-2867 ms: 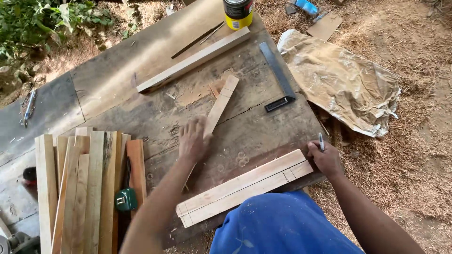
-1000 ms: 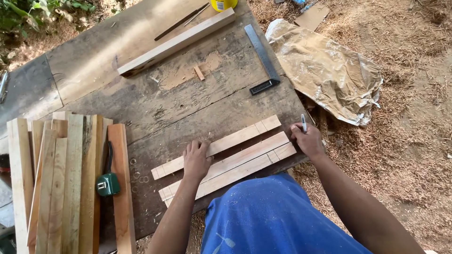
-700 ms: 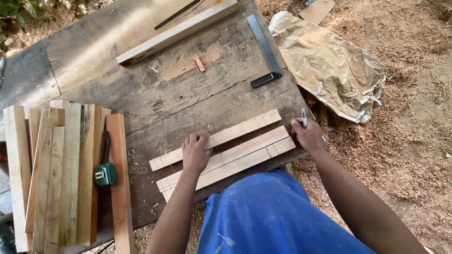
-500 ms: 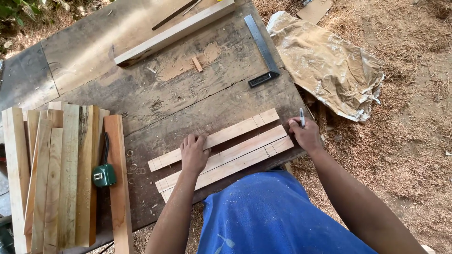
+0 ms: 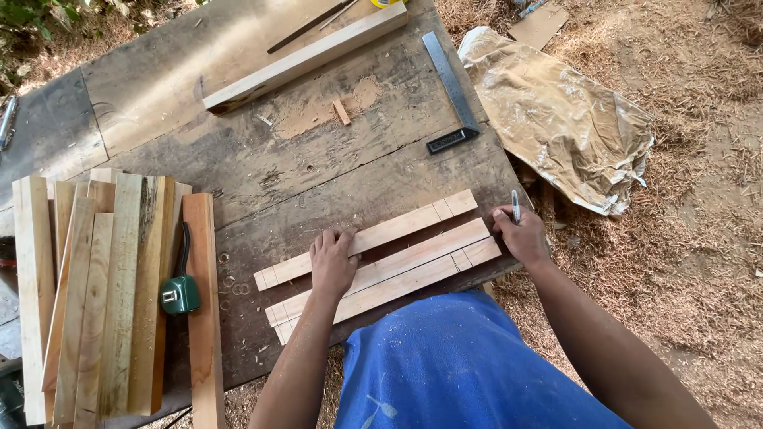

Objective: The person marks wooden planks using an L-square ruler and a pen, then aligns the planks together on the workbench and draws guide lines across them.

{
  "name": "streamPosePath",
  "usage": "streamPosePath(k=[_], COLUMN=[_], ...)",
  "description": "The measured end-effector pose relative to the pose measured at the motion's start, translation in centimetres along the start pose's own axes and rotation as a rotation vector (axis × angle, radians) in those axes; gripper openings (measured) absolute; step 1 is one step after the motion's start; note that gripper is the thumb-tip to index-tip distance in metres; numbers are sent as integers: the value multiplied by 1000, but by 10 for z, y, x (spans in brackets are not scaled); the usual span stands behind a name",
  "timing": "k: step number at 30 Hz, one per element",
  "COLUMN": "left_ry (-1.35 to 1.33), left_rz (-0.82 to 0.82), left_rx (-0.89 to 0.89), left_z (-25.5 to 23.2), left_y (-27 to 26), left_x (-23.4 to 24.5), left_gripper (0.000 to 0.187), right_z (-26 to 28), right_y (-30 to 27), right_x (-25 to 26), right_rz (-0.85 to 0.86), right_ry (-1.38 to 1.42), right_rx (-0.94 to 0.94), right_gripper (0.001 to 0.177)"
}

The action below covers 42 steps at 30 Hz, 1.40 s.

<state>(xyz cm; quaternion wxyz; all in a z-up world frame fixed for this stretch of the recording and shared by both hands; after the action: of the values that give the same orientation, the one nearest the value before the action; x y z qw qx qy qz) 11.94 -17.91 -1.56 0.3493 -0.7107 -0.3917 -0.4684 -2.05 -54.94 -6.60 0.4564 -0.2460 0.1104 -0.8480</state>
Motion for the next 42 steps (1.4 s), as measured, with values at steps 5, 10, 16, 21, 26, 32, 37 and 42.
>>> streamPosePath(k=[5,10,16,21,26,32,37,42], left_ry=[-2,-1,21,55,70,-42,-258,-596], left_rz=[13,20,58,143,-14,-409,-535,-375], left_rx=[-5,-3,29,97,97,116,515,932], left_z=[-3,-3,-5,12,2,-7,74,135], left_y=[-1,0,2,6,-8,-44,-114,-184], left_x=[4,4,4,-15,-9,5,3,-15], left_gripper=[62,62,62,64,66,67,49,37], right_z=[-9,-11,-18,-7,-36,-45,-33,-47], right_y=[3,4,7,2,20,19,4,-12], right_x=[0,0,1,4,-4,5,8,16], right_rz=[1,10,32,-5,27,82,108,77], right_ry=[29,56,-13,-117,-134,71,-10,-394], right_rx=[12,12,17,13,220,107,124,685], right_gripper=[23,22,23,25,24,23,24,27])
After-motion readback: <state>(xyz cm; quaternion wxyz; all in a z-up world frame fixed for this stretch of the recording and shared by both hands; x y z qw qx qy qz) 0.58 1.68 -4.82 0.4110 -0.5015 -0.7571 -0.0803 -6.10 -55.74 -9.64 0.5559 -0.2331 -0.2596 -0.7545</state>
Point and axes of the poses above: each hand's wrist, its own y-axis towards the middle knuckle, its own x-axis out of the back of the hand, z = x × y, the point moved 4 cm from there along y, towards the middle knuckle, and after that the axes turned 5 degrees about y, right-handed, at the moved point
